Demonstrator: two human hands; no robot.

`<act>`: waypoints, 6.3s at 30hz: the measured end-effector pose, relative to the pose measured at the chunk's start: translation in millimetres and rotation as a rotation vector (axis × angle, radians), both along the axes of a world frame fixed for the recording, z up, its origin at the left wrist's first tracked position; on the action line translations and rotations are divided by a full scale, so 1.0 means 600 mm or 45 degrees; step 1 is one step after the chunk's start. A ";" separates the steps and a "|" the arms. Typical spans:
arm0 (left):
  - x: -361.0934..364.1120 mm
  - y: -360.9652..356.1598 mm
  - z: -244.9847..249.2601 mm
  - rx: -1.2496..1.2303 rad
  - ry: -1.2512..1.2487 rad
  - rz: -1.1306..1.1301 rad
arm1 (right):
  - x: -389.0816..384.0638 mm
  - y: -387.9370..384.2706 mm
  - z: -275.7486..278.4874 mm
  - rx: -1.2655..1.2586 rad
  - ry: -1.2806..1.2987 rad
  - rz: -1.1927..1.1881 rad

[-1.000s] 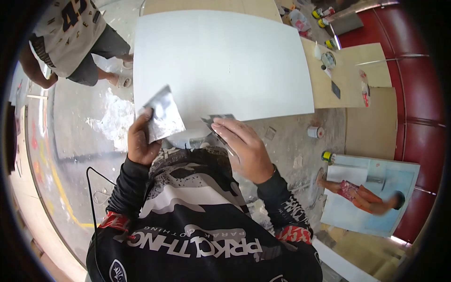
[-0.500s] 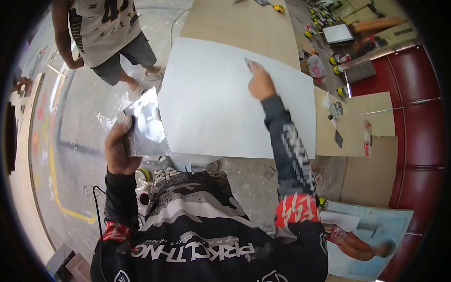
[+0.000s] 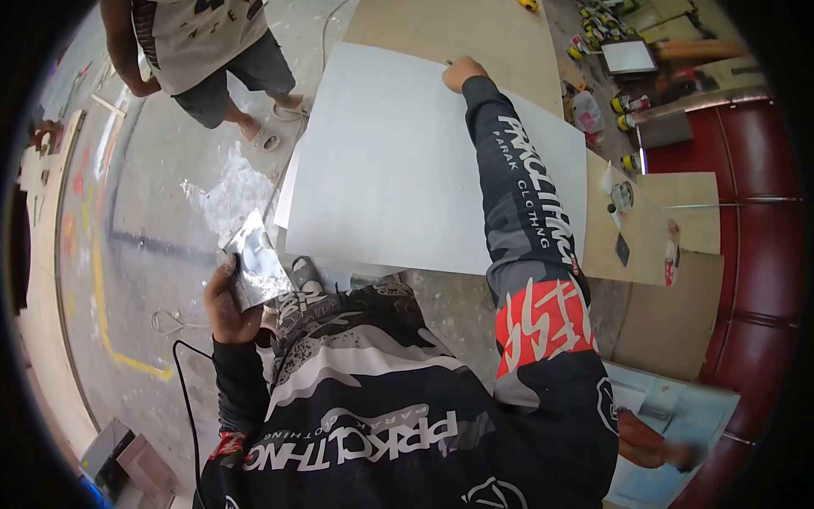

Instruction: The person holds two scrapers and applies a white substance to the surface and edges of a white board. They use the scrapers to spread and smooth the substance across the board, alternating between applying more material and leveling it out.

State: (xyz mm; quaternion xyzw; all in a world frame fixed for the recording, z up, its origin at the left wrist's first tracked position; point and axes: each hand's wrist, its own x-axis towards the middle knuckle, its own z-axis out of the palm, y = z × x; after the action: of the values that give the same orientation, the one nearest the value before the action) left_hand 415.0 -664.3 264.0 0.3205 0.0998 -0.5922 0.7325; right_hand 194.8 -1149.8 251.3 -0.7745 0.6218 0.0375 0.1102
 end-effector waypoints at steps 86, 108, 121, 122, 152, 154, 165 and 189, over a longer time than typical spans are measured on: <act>-0.123 -0.042 -0.005 -0.080 -1.528 -0.185 | -0.201 0.036 -0.048 -0.580 -0.305 0.804; -0.115 -0.054 -0.003 -0.143 -1.455 -0.195 | -0.146 0.012 0.016 -0.035 -0.121 0.462; -0.105 -0.063 -0.027 -0.329 -1.094 -0.379 | -0.198 0.227 0.033 0.036 -0.252 0.636; -0.108 -0.069 -0.024 -0.376 -1.023 -0.367 | -0.205 0.247 0.031 0.021 -0.276 0.663; -0.140 -0.189 0.030 -0.660 -1.147 -0.859 | -0.110 0.601 0.141 -0.351 -1.222 0.485; -0.099 -0.225 0.087 -0.300 0.149 -0.681 | -0.142 0.546 0.145 -0.154 -0.841 0.599; -0.086 -0.114 0.063 -0.239 -0.132 -0.142 | -0.158 0.063 0.009 -0.343 -0.213 0.334; -0.128 -0.167 0.016 -0.125 -0.004 -0.543 | -0.264 0.537 0.048 -0.125 -0.460 0.554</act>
State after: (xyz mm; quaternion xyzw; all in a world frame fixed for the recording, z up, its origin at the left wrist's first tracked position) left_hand 337.9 -764.6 273.3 0.2992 -0.0004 -0.7375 0.6055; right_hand 36.4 -827.4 279.9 -0.8882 0.4125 -0.1085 0.1709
